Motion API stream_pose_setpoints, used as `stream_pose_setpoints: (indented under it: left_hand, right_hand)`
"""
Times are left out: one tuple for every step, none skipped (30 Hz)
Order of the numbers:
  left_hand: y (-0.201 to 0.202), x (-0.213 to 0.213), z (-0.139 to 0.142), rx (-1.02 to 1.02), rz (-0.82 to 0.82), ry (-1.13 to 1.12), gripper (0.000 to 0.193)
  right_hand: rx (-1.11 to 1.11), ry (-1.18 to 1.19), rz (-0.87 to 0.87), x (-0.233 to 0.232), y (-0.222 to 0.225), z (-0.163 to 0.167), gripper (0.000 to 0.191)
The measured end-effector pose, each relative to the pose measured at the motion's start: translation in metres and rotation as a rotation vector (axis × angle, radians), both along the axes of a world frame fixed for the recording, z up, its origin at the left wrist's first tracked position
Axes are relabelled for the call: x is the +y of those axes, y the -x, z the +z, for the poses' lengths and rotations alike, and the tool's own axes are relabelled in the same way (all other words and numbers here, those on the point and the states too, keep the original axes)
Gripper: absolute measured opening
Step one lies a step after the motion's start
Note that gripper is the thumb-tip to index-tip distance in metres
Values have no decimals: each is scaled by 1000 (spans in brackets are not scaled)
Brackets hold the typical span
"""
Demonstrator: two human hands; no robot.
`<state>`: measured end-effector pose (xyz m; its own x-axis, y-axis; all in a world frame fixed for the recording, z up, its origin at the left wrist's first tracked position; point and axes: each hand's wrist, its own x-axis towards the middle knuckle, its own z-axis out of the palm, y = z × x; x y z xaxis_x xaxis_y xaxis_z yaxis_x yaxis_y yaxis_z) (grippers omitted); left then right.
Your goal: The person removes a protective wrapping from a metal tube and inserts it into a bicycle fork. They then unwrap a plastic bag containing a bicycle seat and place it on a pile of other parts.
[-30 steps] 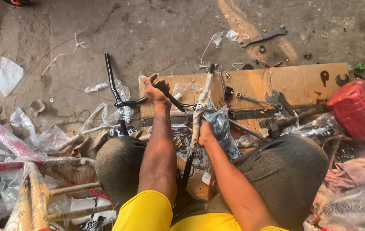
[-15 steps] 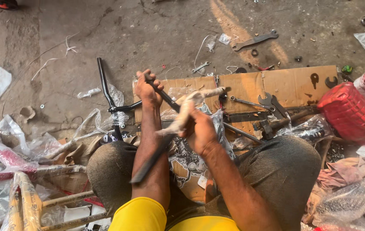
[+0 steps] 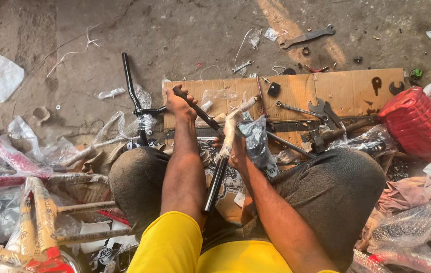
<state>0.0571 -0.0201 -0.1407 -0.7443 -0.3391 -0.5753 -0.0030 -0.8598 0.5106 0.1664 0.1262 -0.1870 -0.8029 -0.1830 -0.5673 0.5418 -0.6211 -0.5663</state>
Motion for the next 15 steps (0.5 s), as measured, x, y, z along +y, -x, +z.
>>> stream_pose_setpoints:
  left_hand:
    - [0,0,2,8,-3,13,55]
    - [-1,0,4,15,-4,28,55]
    - [0,0,5,-4,-6,29,56]
    - [0,0,7,-21,-12,29,56]
    - [1,0,7,-41,-20,28,57]
    - [2,0,7,-24,-13,42,55]
    - [4,-1,6,-10,-4,56,54]
    - [5,-1,5,0,6,70,53]
    - [7,-2,3,-5,3,66,51]
    - [8,-3,0,-7,0,63,49]
    - [10,-4,-2,-3,-4,59,48]
    - [13,-5,-5,5,6,53,50]
    - [14,-6,-8,6,15,48,51]
    - [15,-7,-11,-1,22,48,53]
    - [16,-8,-14,14,24,29,52]
  right_hand:
    - [21,54,73,0,-1,3,40]
    - [42,60,97,-1,-1,6,40]
    - [51,17,59,-1,0,9,41]
    - [63,-43,-10,-1,0,11,41]
    - [73,-69,-45,-1,2,13,42]
    - [81,-47,-6,-1,3,13,44]
    - [90,-3,62,-2,5,13,45]
    - [106,35,114,-3,5,12,46]
    - [106,40,136,-4,6,10,48]
    - [105,35,154,-5,7,7,49]
    - [102,26,158,-6,9,5,51]
    - [107,-4,72,-7,10,3,53]
    - [105,-31,-15,-8,12,1,56]
    - [93,-56,-105,-8,15,-1,60]
    - [69,0,34,-8,17,-2,58]
